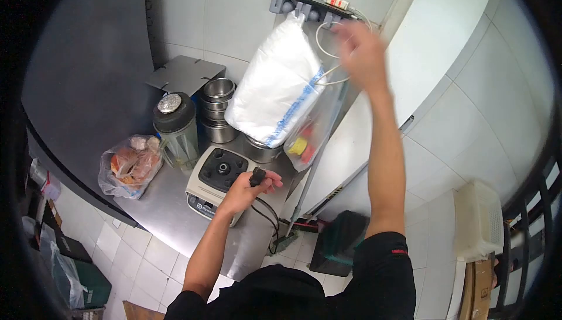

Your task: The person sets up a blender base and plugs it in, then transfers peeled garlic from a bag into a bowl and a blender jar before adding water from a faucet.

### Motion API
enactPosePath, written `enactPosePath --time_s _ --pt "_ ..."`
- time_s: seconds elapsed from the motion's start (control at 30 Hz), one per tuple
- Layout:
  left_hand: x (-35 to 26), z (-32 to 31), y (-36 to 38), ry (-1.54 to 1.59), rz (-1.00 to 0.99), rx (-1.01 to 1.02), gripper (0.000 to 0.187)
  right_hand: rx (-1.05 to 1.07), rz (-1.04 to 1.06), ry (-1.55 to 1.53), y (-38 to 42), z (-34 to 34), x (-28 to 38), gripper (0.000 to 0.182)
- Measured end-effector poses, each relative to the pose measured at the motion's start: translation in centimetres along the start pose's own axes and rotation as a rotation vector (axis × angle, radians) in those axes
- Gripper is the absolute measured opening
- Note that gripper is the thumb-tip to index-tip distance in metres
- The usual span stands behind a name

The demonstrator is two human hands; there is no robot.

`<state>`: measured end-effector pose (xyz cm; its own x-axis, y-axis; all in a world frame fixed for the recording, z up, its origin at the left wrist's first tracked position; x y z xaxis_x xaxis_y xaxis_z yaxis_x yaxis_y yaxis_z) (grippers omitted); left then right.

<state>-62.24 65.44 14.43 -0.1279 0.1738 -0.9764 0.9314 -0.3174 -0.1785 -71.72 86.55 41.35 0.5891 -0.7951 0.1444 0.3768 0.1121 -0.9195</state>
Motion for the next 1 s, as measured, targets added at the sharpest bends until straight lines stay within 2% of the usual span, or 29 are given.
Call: enactPosePath --time_s 0.07,0.1,0.17,0.3,0.37,0.5,0.57,0.7,0.77,0.8,0.87,0.9,0.97,1.0 --pt "-0.1 -0.5 0.0 0.013 0.016 0.004 0.019 0.247 0.147 -0.001 5.1 -1.5 0.5 0.022" --pt "-0.2 -0.8 0.0 0.020 0.033 0.003 0.018 0.239 0.135 0.009 6.1 -2.0 -0.4 0.022" --pt "0.2 -1.4 -0.1 0.022 0.044 0.039 0.018 0.153 0.274 0.250 7.5 -2.3 -2.2 0.024" --pt "0.3 -2.5 -0.3 0.007 0.035 0.086 0.019 0.076 0.171 0.428 7.1 -1.2 -5.2 0.018" --pt "0.6 -3.1 -0.1 0.018 0.050 0.107 0.019 0.304 0.257 0.821 6.8 -0.7 -6.1 0.011" --pt "0.7 -3.7 -0.3 -0.029 0.060 0.155 0.018 0.354 0.361 0.870 5.7 -0.5 -7.0 0.014" --pt "1.0 -3.9 -0.1 0.000 0.072 0.167 0.017 0.455 0.496 0.977 5.2 -0.3 -6.9 0.017" --pt "1.0 -3.9 0.3 -0.021 0.032 0.178 0.018 0.603 0.497 1.130 4.1 0.1 -6.4 0.019" --pt "1.4 -3.7 0.4 0.013 0.012 0.178 0.018 0.783 0.271 1.139 3.4 0.9 -4.3 0.024" --pt "1.5 -3.4 0.3 0.016 0.009 0.172 0.018 0.782 0.279 1.138 3.5 1.1 -3.7 0.024" --pt "1.6 -3.1 0.5 0.028 0.036 0.167 0.018 0.580 0.295 1.012 4.2 2.1 -2.7 0.025" --pt "1.2 -3.1 0.5 0.032 0.035 0.166 0.018 0.583 0.299 1.014 4.9 2.8 -2.1 0.025" --pt "0.1 -3.1 0.4 0.046 0.110 0.117 0.018 0.168 0.295 0.707 6.8 5.0 -0.1 0.020" --pt "0.3 -3.3 0.2 0.052 0.118 0.119 0.018 0.056 0.199 0.505 8.3 6.1 1.1 0.018"
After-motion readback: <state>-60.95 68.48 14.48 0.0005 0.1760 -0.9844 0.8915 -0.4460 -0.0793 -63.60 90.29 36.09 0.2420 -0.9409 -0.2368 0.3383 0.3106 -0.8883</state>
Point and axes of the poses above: each hand's wrist, its own y-axis away from the middle knuckle, its own z-axis out of the back of the hand, x = y × z, the point moved 1 cm from there along -y, towards the middle knuckle, and after that the axes turned 10 degrees about -x, right-handed, at the moved point
